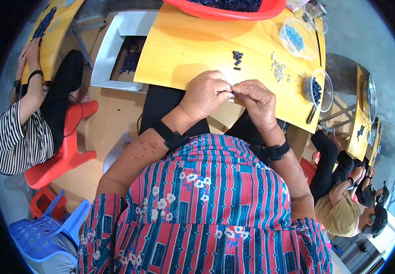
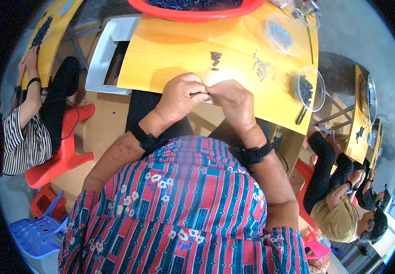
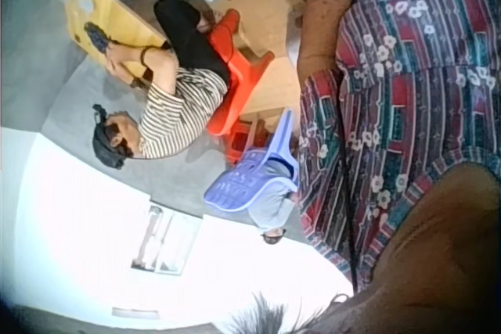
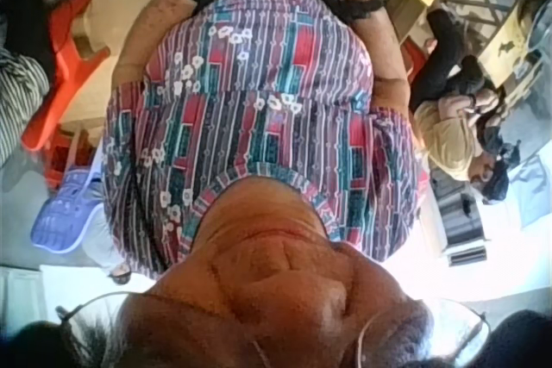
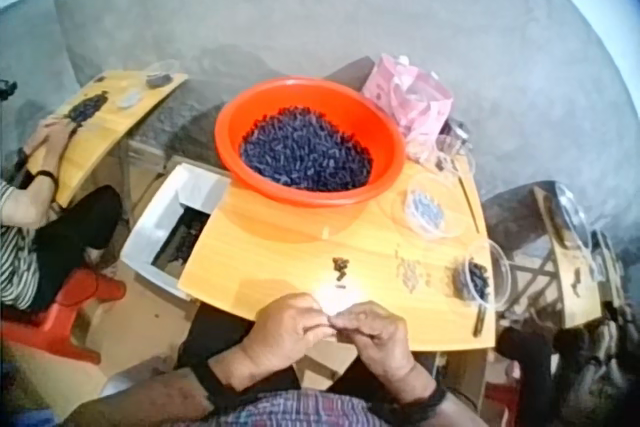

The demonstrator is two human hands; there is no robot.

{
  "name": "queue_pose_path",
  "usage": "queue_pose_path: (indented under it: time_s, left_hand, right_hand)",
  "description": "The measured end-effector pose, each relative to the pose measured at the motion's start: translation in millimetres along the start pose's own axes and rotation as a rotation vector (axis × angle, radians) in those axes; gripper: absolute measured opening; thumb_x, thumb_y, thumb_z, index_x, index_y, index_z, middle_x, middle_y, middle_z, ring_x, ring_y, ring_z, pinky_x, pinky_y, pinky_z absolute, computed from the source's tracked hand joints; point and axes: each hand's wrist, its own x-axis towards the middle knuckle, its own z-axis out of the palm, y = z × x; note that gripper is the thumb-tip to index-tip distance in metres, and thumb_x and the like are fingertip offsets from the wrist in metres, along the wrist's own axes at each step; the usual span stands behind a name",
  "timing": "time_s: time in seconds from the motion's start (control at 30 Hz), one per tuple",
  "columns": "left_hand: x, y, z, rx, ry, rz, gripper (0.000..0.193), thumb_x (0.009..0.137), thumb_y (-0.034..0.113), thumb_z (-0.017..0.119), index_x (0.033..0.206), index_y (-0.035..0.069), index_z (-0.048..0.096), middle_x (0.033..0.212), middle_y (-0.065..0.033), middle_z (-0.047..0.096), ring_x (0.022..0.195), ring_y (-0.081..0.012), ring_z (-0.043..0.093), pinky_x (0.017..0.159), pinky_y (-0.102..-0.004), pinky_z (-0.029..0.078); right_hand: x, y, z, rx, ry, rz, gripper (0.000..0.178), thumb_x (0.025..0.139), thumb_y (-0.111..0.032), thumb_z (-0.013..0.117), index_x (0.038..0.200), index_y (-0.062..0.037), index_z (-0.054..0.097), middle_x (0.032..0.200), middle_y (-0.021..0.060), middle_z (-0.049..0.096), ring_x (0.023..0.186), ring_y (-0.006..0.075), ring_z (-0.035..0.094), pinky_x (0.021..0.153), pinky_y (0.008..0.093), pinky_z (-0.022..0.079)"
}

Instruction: Manually assembling small plastic components at a workshop workstation.

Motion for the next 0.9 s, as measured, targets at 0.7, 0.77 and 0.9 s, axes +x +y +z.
queue_pose_path:
  time_s: [0.7, 0.77, 0.9]
  left_hand:
    - [-1.1, 6.1, 4.1, -0.207, 0.01, -0.193, 0.024, 0.082, 0.019, 0.065, 0.101, 0.004, 0.065, 0.097, -0.015, 0.067, 0.093, -0.0368, 0.064, 0.074, -0.0435, 0.053]
    - [-1.6, 5.2, 2.0, -0.172, 0.048, -0.148, 0.029, 0.083, 0.02, 0.065, 0.108, 0.004, 0.062, 0.102, -0.0174, 0.065, 0.095, -0.0377, 0.064, 0.075, -0.0435, 0.053]
    - [-16.6, -15.6, 19.2, -0.261, 0.09, -0.179, 0.034, 0.083, 0.023, 0.068, 0.109, 0.003, 0.062, 0.104, -0.0179, 0.065, 0.095, -0.0354, 0.065, 0.077, -0.0417, 0.053]
  right_hand:
    - [65.4, -26.3, 38.3, 0.028, -0.092, -0.252, 0.043, 0.09, -0.032, 0.062, 0.124, -0.0045, 0.062, 0.103, 0.0156, 0.063, 0.091, 0.027, 0.063, 0.084, 0.0352, 0.052]
    - [66.7, -28.1, 39.5, 0.026, -0.114, -0.246, 0.048, 0.088, -0.038, 0.064, 0.123, -0.0052, 0.063, 0.105, 0.0168, 0.063, 0.092, 0.0302, 0.063, 0.085, 0.0372, 0.052]
    - [68.8, -28.5, 45.6, -0.031, -0.177, -0.288, 0.06, 0.085, -0.052, 0.065, 0.123, -0.0054, 0.062, 0.105, 0.0181, 0.061, 0.098, 0.0355, 0.06, 0.088, 0.0415, 0.051]
